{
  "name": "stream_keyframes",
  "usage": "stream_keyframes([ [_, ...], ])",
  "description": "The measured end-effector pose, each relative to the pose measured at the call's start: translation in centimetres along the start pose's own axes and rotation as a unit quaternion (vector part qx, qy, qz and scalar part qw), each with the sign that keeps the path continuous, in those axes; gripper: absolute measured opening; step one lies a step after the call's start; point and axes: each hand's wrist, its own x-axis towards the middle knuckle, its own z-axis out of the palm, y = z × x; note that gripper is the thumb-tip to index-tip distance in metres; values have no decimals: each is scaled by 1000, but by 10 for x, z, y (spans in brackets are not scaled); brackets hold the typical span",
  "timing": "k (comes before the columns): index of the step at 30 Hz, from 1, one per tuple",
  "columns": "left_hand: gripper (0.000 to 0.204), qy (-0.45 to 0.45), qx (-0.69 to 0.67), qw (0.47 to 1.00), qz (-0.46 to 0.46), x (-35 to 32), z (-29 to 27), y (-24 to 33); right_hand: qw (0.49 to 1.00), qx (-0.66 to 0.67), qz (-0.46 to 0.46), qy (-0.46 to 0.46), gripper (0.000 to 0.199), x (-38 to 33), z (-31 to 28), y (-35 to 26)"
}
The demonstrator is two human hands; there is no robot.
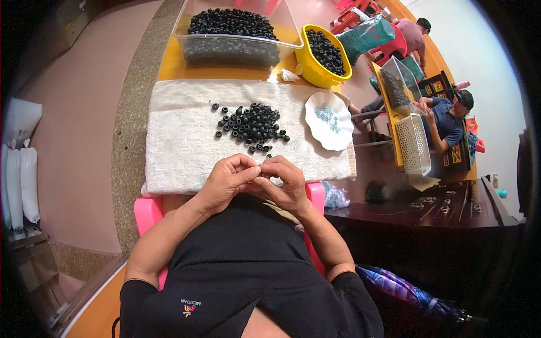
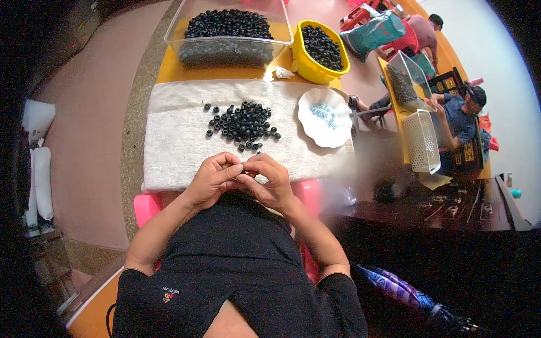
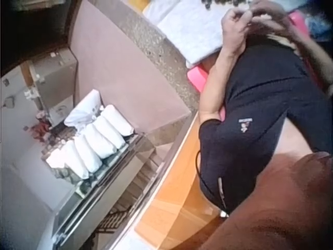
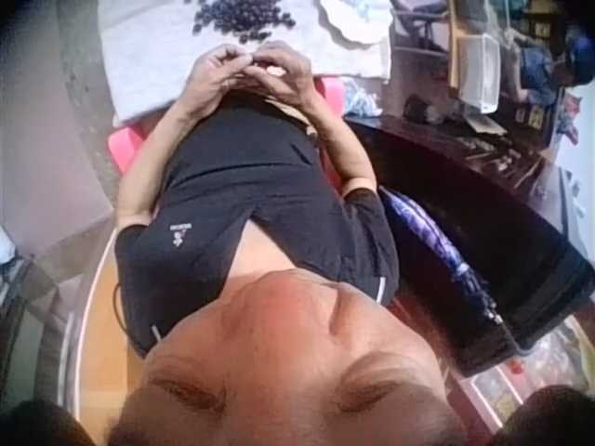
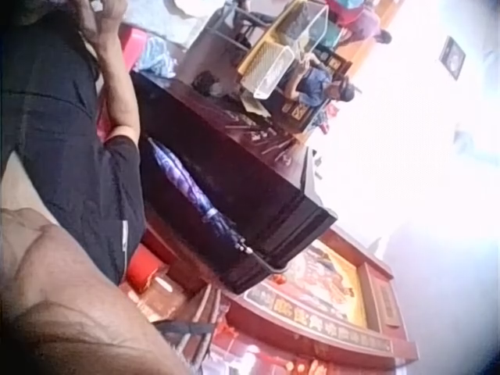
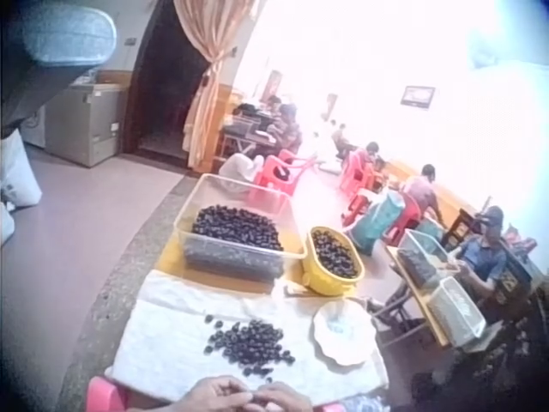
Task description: Sort small black beads or components from a central pile into a small dish.
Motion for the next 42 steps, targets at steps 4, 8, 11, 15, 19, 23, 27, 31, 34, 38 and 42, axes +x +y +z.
stream_keyframes([
  [4, 13, 9, 4, 1000, 3, 0, 4, 2, 999, 27, 23, -19, 20, -3, -2, 4],
  [8, 14, -5, -7, 1000, 1, 0, 0, -2, 998, 49, 38, -27, 21, -3, -6, 4],
  [11, 12, 17, 3, 1000, -4, 1, 1, 2, 998, 8, 35, -43, 19, -5, -21, 8],
  [15, 10, 61, 22, 998, -2, -1, 2, 5, 980, -165, 77, 74, 16, -2, -78, 25],
  [19, 11, 51, 20, 998, -8, 1, 3, 1, 909, -385, 128, 100, 11, -2, -146, 63],
  [23, 11, 55, 19, 998, -11, 1, 3, 2, 853, -495, 157, 52, 16, 2, -172, 85],
  [27, 11, 58, 23, 998, -12, 1, 2, 2, 832, -523, 182, 32, 20, 14, -170, 92],
  [31, 11, 55, 21, 998, -9, 1, 1, 1, 824, -520, 224, -3, 19, 18, -169, 101],
  [34, 11, 53, 23, 998, -9, 1, 0, 2, 814, -531, 232, -30, 16, 20, -169, 103],
  [38, 10, 58, 26, 998, -16, 0, 1, 3, 844, -492, 211, -38, 16, 19, -171, 103],
  [42, 10, 56, 26, 998, -17, 0, 2, 3, 870, -451, 202, -2, 20, 17, -170, 108],
])
